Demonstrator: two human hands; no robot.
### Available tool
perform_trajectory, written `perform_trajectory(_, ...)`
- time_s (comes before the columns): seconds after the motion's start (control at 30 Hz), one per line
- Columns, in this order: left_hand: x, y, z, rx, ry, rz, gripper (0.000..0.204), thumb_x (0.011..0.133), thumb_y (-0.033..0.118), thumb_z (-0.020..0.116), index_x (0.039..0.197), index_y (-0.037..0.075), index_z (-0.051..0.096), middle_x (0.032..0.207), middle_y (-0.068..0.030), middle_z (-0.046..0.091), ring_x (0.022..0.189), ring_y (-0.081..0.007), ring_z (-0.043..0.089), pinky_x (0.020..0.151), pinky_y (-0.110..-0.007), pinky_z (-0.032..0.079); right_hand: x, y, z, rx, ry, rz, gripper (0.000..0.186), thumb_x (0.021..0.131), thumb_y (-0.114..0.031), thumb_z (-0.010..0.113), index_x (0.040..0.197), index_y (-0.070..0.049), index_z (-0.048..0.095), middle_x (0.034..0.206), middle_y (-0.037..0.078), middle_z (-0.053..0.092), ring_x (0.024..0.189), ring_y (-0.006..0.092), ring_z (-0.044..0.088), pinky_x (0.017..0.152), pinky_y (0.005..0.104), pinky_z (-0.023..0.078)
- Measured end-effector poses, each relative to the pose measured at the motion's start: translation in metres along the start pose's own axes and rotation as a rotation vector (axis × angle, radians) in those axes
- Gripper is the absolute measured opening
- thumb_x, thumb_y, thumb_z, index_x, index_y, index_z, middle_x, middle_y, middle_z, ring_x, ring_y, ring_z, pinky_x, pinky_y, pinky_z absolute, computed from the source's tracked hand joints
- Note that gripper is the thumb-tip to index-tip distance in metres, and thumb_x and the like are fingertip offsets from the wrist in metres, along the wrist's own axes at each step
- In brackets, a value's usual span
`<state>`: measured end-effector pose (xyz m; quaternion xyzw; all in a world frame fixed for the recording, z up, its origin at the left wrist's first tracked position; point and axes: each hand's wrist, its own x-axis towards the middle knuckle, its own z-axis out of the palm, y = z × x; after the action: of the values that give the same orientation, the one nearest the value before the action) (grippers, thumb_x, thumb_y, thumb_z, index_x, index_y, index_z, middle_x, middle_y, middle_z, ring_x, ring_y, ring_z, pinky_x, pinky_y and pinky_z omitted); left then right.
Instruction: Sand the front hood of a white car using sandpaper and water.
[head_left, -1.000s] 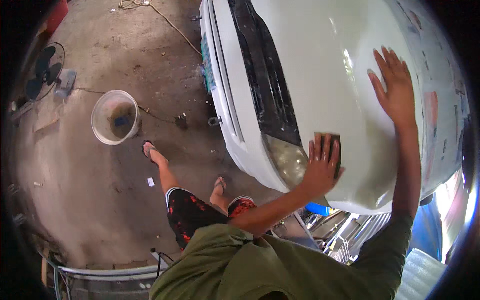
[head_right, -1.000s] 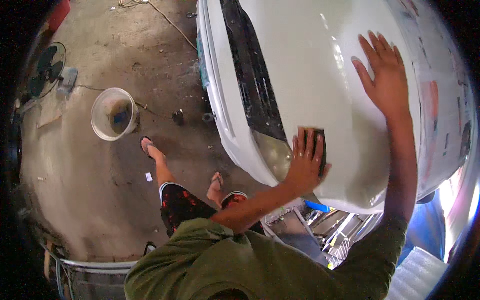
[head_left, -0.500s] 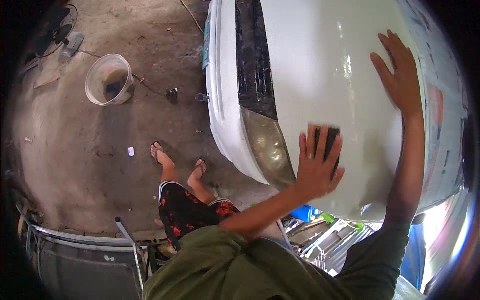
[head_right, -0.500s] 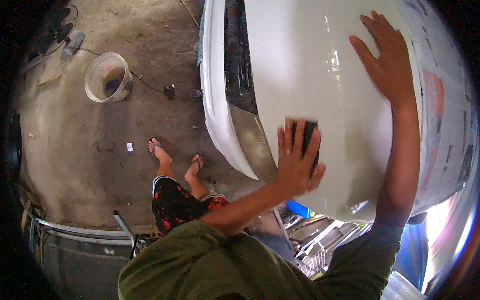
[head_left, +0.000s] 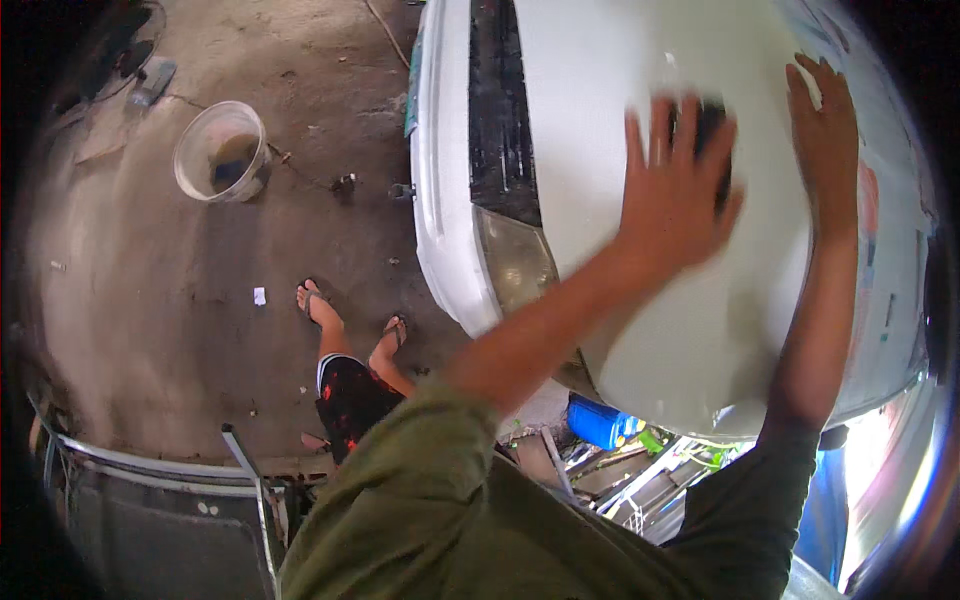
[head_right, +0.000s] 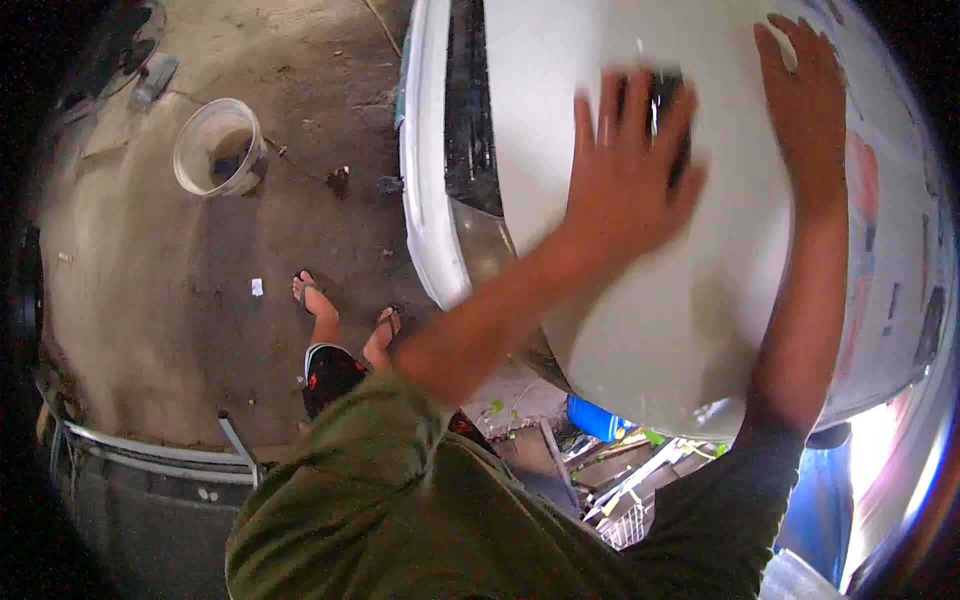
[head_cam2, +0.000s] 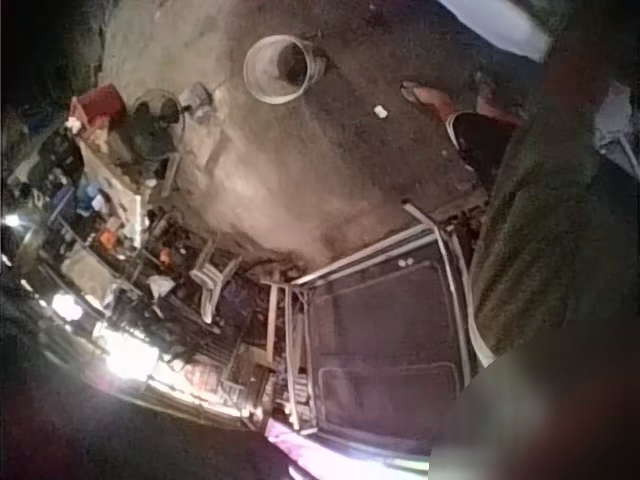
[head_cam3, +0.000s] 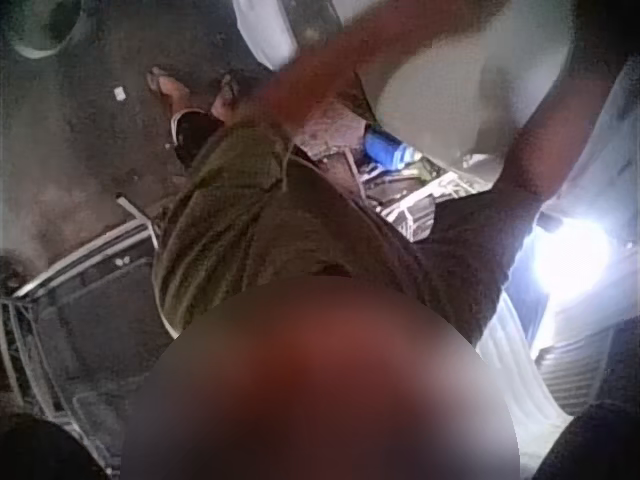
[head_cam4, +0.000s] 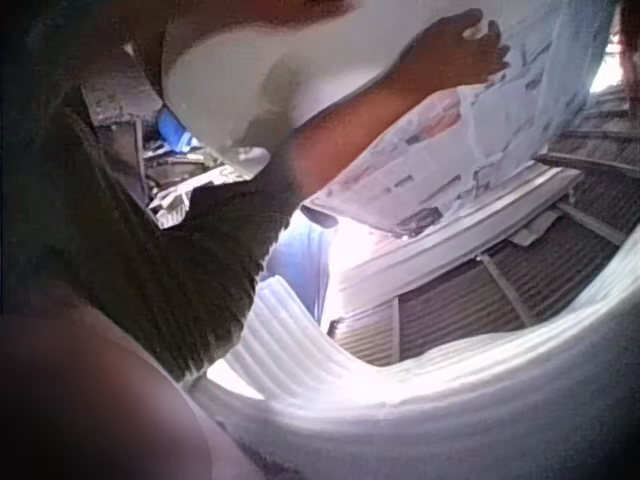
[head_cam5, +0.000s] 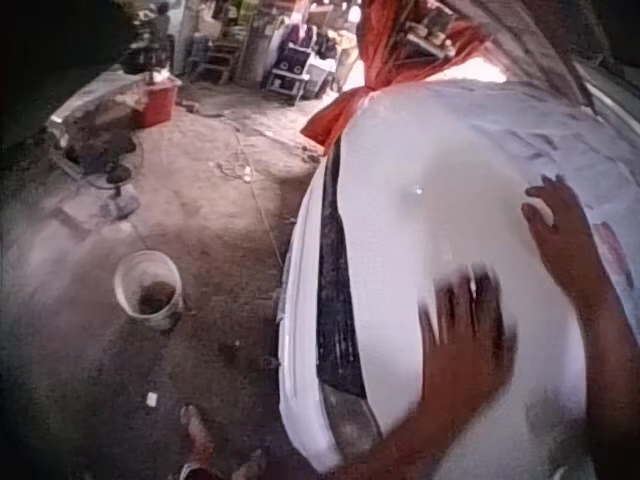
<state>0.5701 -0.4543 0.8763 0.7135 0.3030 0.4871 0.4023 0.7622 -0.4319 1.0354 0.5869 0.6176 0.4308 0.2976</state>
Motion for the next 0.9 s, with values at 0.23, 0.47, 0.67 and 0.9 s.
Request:
perform_trajectory(0.23, -0.172, 0.023, -0.001, -0.143, -0.199, -0.035, 0.068, 0.088, 0.042, 0.056, 0.147, 0.013, 0.037, 0.154, -0.0272, 0.019, 0.143, -0.0484, 0.014, 0.111, -0.067, 0.011, -0.005, -0.022, 0.012, 0.272, -0.165, 0.394, 0.056, 0.095, -0.048, 0.05, 0.137, -0.011, 0.051, 0.146, 0.015, 0.045, 0.141, 0.0353, 0.032, 0.117, 0.0521, 0.016)
perform_trajectory(0.47, -0.03, -0.052, -0.004, -0.104, 0.038, -0.121, 0.061, 0.092, 0.033, 0.052, 0.148, 0.014, 0.036, 0.151, -0.0251, 0.027, 0.14, -0.0464, 0.023, 0.113, -0.062, 0.013, 0.015, -0.028, 0.007, 0.448, -0.168, 0.296, 0.062, 0.094, -0.048, 0.05, 0.141, -0.008, 0.045, 0.149, 0.017, 0.04, 0.144, 0.0342, 0.027, 0.118, 0.0474, 0.015)
perform_trajectory(0.67, -0.144, 0.006, -0.018, -0.059, -0.197, -0.224, 0.076, 0.088, 0.031, 0.056, 0.148, -0.003, 0.025, 0.147, -0.0387, 0.019, 0.136, -0.0561, 0.019, 0.112, -0.064, 0.016, 0.005, -0.024, -0.006, 0.544, -0.221, 0.418, 0.06, 0.094, -0.043, 0.054, 0.14, -0.005, 0.046, 0.149, 0.018, 0.04, 0.14, 0.0341, 0.034, 0.118, 0.0431, 0.017)
perform_trajectory(0.9, 0.008, -0.108, -0.003, -0.038, -0.065, -0.495, 0.061, 0.104, 0.034, 0.033, 0.149, -0.004, 0.02, 0.155, -0.0293, 0.017, 0.144, -0.0435, 0.016, 0.118, -0.049, 0.011, 0.009, -0.046, 0.001, 0.484, -0.158, 0.348, 0.063, 0.094, -0.046, 0.053, 0.14, -0.003, 0.045, 0.149, 0.018, 0.04, 0.141, 0.0315, 0.032, 0.117, 0.0429, 0.019)
